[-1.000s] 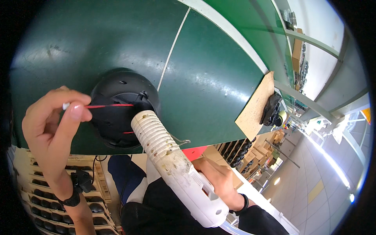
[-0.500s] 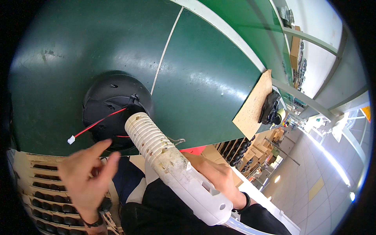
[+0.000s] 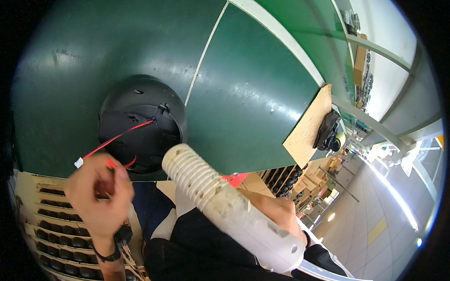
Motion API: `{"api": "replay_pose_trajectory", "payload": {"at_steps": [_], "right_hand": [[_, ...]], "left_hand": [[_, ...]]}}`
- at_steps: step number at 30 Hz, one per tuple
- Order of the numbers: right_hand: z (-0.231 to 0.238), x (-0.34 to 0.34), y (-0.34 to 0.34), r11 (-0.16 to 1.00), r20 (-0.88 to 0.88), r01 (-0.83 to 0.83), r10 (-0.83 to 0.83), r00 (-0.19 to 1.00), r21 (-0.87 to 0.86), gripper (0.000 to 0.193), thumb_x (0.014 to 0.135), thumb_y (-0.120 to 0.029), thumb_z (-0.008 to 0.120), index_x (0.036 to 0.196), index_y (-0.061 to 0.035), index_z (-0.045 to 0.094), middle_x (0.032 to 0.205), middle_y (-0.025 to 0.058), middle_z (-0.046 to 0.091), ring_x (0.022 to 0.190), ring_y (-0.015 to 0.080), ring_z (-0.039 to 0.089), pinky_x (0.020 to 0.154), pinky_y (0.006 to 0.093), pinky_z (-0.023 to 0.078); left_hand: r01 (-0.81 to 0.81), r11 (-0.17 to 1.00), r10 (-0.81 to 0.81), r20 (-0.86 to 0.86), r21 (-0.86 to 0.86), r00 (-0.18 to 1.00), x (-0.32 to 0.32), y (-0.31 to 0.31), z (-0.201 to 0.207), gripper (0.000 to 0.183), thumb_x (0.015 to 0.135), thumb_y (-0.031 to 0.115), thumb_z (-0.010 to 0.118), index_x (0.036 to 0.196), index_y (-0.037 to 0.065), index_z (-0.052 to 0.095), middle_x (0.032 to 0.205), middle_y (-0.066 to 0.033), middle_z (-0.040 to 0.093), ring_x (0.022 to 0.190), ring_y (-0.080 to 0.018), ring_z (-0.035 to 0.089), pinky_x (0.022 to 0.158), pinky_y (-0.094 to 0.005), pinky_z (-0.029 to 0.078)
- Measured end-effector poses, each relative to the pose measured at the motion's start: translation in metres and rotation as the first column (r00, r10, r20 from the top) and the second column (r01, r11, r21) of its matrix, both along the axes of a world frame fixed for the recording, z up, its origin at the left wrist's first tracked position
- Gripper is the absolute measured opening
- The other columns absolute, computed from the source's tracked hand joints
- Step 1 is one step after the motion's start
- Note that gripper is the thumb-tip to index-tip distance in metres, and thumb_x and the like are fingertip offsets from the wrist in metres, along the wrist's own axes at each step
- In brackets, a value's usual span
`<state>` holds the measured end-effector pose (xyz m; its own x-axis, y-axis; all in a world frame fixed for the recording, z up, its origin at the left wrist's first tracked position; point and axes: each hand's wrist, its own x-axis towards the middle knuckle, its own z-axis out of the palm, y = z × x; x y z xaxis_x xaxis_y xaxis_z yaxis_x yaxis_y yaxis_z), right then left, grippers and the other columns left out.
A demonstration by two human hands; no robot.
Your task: Apply hot glue to secure wires and connectors inside black plastic housings on an assembly line.
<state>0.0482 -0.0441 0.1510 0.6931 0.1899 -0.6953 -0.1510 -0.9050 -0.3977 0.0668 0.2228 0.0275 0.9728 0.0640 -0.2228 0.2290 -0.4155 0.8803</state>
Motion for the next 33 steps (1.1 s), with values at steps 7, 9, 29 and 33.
{"api": "replay_pose_trajectory", "payload": {"at_steps": [7, 9, 29, 33], "right_hand": [[-0.021, 0.014, 0.016, 0.933, -0.006, -0.076, 0.083, 0.997, 0.351, 0.035, 0.079, -0.010, 0.071, 0.108, 0.0057, 0.059, 0.110, 0.0215, 0.065, 0.092, 0.0340, 0.069, 0.073, 0.0367, 0.059], [-0.023, 0.017, 0.024, 0.928, 0.021, -0.091, 0.089, 0.996, 0.361, 0.035, 0.078, -0.009, 0.072, 0.107, 0.0051, 0.059, 0.107, 0.0208, 0.064, 0.091, 0.0339, 0.069, 0.073, 0.0367, 0.058], [-0.021, 0.017, 0.043, 0.959, 0.136, -0.185, 0.159, 0.978, 0.213, 0.036, 0.079, -0.014, 0.068, 0.106, 0.0064, 0.058, 0.098, 0.0191, 0.065, 0.079, 0.0312, 0.068, 0.065, 0.0337, 0.055], [-0.020, 0.016, 0.041, 0.964, 0.124, -0.194, 0.173, 0.977, 0.182, 0.032, 0.079, -0.013, 0.068, 0.105, 0.0049, 0.059, 0.094, 0.0178, 0.065, 0.073, 0.0300, 0.067, 0.062, 0.0333, 0.054]], "left_hand": [[0.017, 0.997, -0.009, 0.100, -0.077, 0.995, 0.032, 0.012, -0.019, 0.009, 0.077, -0.005, 0.070, 0.084, -0.001, 0.064, 0.069, 0.0019, 0.047, 0.055, -0.0030, 0.034, 0.050, -0.0200, 0.026], [0.118, 0.987, -0.104, 0.129, -0.107, 0.986, 0.036, 0.025, -0.026, 0.010, 0.078, -0.004, 0.070, 0.087, -0.001, 0.067, 0.069, 0.0021, 0.046, 0.055, -0.0029, 0.033, 0.051, -0.0200, 0.025], [0.072, 0.813, -0.182, -0.135, -0.578, 0.974, 0.070, 0.029, -0.030, 0.005, 0.081, 0.000, 0.070, 0.086, -0.002, 0.070, 0.052, 0.0087, 0.038, 0.050, 0.0020, 0.035, 0.048, -0.0174, 0.027], [0.084, 0.831, -0.165, -0.100, -0.549, 0.981, 0.070, 0.029, -0.029, 0.005, 0.079, -0.002, 0.070, 0.084, -0.002, 0.070, 0.052, 0.0082, 0.039, 0.050, 0.0016, 0.036, 0.049, -0.0176, 0.028]]}}
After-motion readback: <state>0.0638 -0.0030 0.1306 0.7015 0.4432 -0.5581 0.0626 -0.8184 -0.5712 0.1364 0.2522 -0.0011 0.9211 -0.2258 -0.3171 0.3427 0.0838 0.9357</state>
